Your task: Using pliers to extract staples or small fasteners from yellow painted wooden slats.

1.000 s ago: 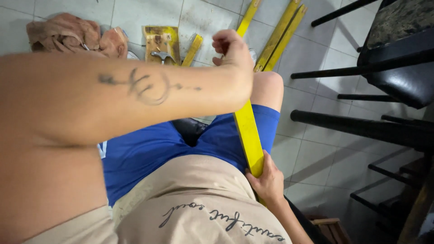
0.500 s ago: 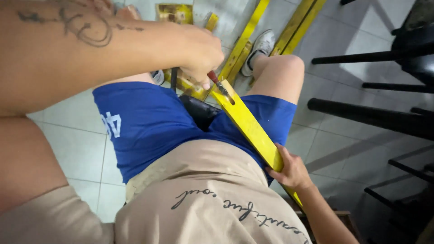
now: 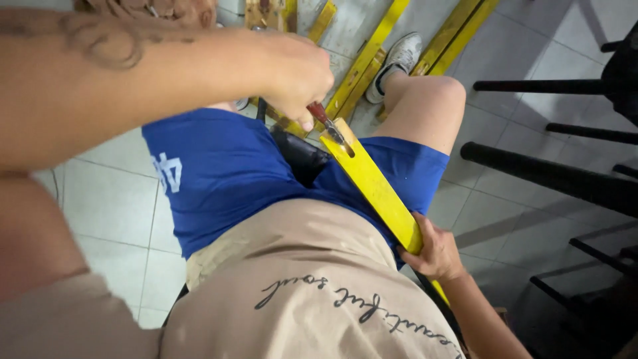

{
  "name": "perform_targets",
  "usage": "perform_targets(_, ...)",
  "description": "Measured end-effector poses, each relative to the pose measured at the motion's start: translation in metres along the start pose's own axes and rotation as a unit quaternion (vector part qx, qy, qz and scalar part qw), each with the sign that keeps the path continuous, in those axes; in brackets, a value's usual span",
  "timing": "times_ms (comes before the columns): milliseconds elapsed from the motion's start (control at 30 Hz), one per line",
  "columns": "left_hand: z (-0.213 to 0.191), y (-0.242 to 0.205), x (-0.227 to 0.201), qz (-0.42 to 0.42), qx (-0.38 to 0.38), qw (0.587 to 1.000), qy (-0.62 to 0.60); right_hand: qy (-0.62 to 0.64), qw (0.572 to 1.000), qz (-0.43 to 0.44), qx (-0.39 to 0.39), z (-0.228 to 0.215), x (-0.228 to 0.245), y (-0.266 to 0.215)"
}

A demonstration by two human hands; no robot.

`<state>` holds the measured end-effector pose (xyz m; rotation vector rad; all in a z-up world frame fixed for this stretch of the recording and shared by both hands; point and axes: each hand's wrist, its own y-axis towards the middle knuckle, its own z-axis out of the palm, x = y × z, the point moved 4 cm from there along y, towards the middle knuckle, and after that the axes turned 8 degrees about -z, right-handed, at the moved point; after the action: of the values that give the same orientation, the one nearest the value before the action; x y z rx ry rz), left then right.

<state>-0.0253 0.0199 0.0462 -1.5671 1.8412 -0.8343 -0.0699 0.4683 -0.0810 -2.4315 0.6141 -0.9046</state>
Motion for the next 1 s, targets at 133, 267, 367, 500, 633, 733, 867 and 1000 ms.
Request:
perform_targets(133, -0.010, 0.000, 0.010, -0.014, -0.058, 0.998, -0.006, -0.055, 0.966, -0.168, -0.191, -0.033, 0.051, 0.027)
perform_targets(267, -0.014, 0.002, 0.007, 0.003, -0.083, 0.995, 0.052, 0.015, 0.985, -0.081, -0.154, -0.078, 0.119, 0.103)
perform_targets(367, 0.005, -0.001, 0.021, 0.008, -0.063, 0.998, 0.012, 0.107, 0.993, -0.033, -0.022, -0.089, 0.138, 0.156)
perform_targets(500, 0.084, 0.018, 0.032, 0.041, -0.099, 0.992, -0.065, 0.087, 0.992, -0.028, 0.092, -0.061, 0.134, 0.176)
perform_targets(633, 0.108, 0.012, 0.024, 0.072, -0.025, 0.990, -0.119, 0.048, 0.990, -0.054, 0.117, -0.046, 0.121, 0.172)
perform_targets(733, 0.144, 0.014, 0.028, 0.107, -0.190, 0.960, -0.173, 0.038, 0.987, -0.039, 0.148, -0.038, 0.113, 0.168)
perform_targets(867, 0.146, 0.015, 0.034, 0.126, -0.200, 0.945, -0.225, 0.039, 0.990, -0.063, 0.117, -0.040, 0.113, 0.170)
perform_targets(1000, 0.141, 0.020, 0.035, 0.135, -0.219, 0.940, -0.226, 0.037, 0.992, -0.050, 0.110, -0.037, 0.115, 0.164)
